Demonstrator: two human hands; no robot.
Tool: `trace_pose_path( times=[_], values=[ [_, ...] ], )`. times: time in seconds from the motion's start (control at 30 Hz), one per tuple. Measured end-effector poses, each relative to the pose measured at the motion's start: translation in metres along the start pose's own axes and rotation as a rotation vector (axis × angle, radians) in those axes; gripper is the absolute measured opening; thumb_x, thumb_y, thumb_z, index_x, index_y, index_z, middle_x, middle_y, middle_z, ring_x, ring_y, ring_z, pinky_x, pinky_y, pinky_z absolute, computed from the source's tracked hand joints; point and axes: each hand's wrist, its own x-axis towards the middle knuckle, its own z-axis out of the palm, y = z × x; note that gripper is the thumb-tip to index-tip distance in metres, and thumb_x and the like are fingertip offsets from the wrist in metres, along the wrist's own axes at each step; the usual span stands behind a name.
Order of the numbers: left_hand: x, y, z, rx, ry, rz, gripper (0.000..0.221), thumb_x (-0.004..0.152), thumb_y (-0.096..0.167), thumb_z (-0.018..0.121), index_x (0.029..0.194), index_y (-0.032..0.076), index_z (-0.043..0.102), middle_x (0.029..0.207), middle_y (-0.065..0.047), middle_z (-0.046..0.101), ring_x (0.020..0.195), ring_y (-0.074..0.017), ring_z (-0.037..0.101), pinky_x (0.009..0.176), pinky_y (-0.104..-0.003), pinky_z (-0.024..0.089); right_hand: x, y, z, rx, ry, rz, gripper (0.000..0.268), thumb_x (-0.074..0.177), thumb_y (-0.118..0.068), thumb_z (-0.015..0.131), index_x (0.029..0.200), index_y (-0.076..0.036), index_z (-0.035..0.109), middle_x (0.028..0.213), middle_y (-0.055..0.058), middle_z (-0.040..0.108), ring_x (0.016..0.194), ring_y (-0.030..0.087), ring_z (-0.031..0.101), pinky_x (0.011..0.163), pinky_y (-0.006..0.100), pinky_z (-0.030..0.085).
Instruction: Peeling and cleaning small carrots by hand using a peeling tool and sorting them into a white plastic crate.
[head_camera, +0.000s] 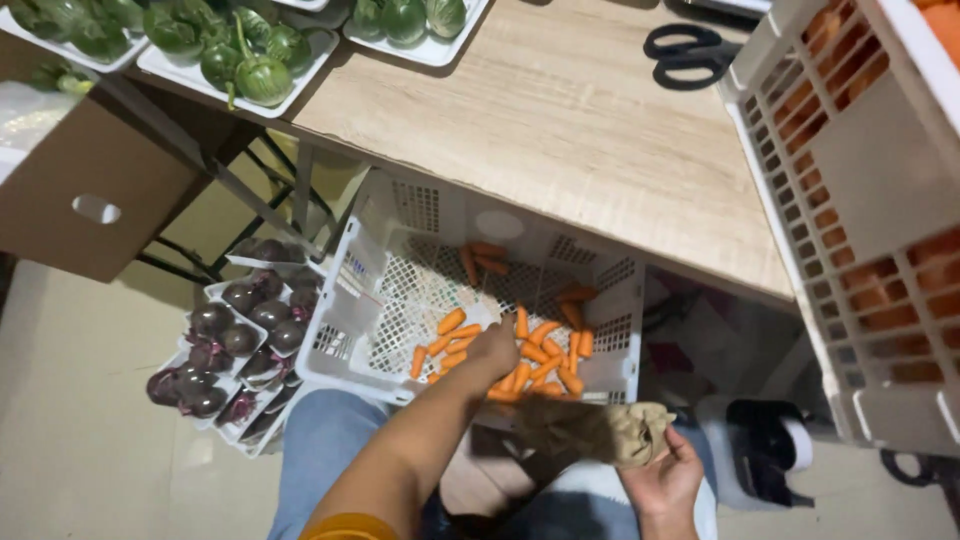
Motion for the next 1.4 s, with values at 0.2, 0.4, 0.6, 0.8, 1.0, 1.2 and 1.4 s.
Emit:
trace_pose_path(
  times=[0.2, 0.4, 0.6, 0.8, 1.0, 1.2, 1.4],
  values=[
    [0.043, 0.0, 0.042, 0.433, -0.06, 0.091, 0.056, 0.105, 0.019, 0.031, 0.159, 0.035, 0.027, 0.142, -0.019, 0.052, 0.122, -0.0387, 0.057, 0.096, -0.05, 0.05, -0.003, 0.002, -0.009, 0.003, -0.034, 0.042, 0.035, 0.086, -0.026, 0.055, 0.119, -0.02, 0.067, 0.122, 0.006, 0.072, 0.118, 0.029, 0.064, 0.109, 0.054, 0.041],
    [0.062, -0.008, 0.051, 0.549, -0.186, 0.044, 0.051, 0.106, 0.024, 0.04, 0.156, 0.032, 0.033, 0.151, -0.01, 0.045, 0.135, -0.0337, 0.043, 0.103, -0.048, 0.045, 0.005, 0.003, -0.018, 0.097, -0.094, 0.064, 0.021, 0.088, -0.022, 0.056, 0.107, -0.025, 0.066, 0.116, 0.001, 0.072, 0.117, 0.027, 0.064, 0.11, 0.056, 0.038],
    [0.095, -0.03, 0.083, 0.497, 0.011, 0.018, 0.046, 0.1, 0.015, 0.037, 0.142, 0.027, 0.053, 0.134, -0.009, 0.062, 0.127, -0.0323, 0.05, 0.094, -0.048, 0.047, 0.022, -0.008, -0.035, 0.023, -0.066, -0.006, 0.036, 0.087, -0.021, 0.052, 0.121, -0.016, 0.064, 0.126, 0.009, 0.068, 0.125, 0.033, 0.06, 0.114, 0.057, 0.036],
    [0.113, -0.036, 0.091, 0.564, 0.241, 0.034, 0.043, 0.098, 0.014, 0.043, 0.138, 0.025, 0.056, 0.108, -0.006, 0.075, 0.104, -0.0315, 0.062, 0.075, -0.047, 0.047, 0.126, -0.046, -0.135, -0.484, 0.017, 0.189, 0.06, 0.101, -0.05, 0.033, 0.154, -0.022, 0.037, 0.15, 0.007, 0.044, 0.14, 0.02, 0.04, 0.125, 0.037, 0.024],
    [0.054, -0.022, 0.044, 0.135, 0.173, -0.18, 0.037, 0.098, 0.007, 0.042, 0.134, 0.011, 0.048, 0.13, -0.013, 0.062, 0.123, -0.0341, 0.059, 0.093, -0.049, 0.055, 0.005, -0.016, 0.015, -0.42, 0.11, 0.047, 0.065, 0.092, -0.041, 0.037, 0.149, -0.011, 0.044, 0.153, 0.014, 0.048, 0.145, 0.033, 0.044, 0.126, 0.051, 0.029],
    [-0.019, -0.021, -0.003, -1.235, -0.014, -0.21, 0.07, 0.088, 0.039, 0.045, 0.157, 0.029, 0.043, 0.113, 0.002, 0.063, 0.097, -0.0146, 0.053, 0.08, -0.033, 0.046, 0.043, -0.017, 0.0, -0.352, -0.102, -0.019, 0.053, 0.092, -0.033, 0.049, 0.139, -0.008, 0.054, 0.143, 0.013, 0.059, 0.137, 0.034, 0.053, 0.119, 0.056, 0.034],
    [-0.099, -0.004, -0.026, -1.586, -0.354, 0.024, 0.046, 0.095, 0.028, 0.037, 0.128, 0.018, 0.067, 0.073, -0.004, 0.056, 0.055, -0.0109, 0.046, 0.048, -0.024, 0.029, -0.048, 0.019, 0.1, -0.434, -0.383, -0.21, 0.032, 0.096, -0.021, 0.061, 0.12, 0.0, 0.065, 0.114, 0.018, 0.071, 0.107, 0.03, 0.068, 0.101, 0.042, 0.053]
  ],
)
